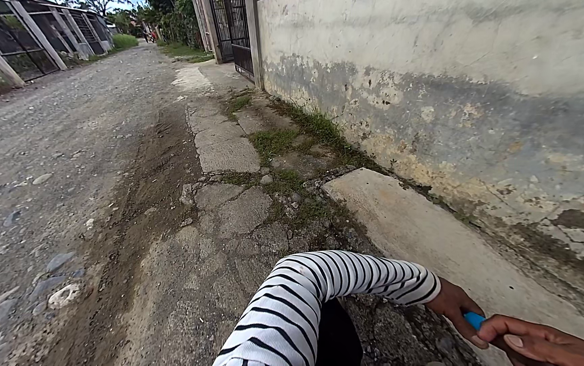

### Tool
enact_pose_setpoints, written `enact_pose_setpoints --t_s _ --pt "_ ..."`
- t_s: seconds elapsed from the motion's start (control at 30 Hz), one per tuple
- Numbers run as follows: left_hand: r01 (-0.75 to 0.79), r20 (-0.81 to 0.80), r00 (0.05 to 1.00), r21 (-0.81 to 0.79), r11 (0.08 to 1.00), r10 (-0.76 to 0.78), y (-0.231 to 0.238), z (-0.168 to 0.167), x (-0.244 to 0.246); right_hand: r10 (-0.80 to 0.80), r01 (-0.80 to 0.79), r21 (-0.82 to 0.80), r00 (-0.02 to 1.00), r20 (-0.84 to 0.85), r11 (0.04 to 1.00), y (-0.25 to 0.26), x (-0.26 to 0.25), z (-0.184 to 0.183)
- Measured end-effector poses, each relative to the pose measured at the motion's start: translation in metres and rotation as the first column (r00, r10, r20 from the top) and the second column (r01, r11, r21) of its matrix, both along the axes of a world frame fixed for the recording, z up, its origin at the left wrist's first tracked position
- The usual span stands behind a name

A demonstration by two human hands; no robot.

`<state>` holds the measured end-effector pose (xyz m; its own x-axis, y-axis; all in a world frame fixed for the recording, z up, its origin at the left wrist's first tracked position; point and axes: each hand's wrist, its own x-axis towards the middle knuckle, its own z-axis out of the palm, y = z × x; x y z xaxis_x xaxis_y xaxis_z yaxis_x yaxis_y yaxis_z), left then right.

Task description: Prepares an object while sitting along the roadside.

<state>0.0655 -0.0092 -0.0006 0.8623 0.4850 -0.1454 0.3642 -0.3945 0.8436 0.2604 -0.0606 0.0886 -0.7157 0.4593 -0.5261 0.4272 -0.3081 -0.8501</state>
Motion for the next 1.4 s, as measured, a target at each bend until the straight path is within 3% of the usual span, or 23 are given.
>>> enact_pose_setpoints --t_s 1.4 --pt "0.022 -0.014 1.0 -0.015 1.0 -0.023 0.002 0.001 0.007 -0.003 0.001 0.044 0.999 0.046 0.999 -0.002 0.008 0.002"
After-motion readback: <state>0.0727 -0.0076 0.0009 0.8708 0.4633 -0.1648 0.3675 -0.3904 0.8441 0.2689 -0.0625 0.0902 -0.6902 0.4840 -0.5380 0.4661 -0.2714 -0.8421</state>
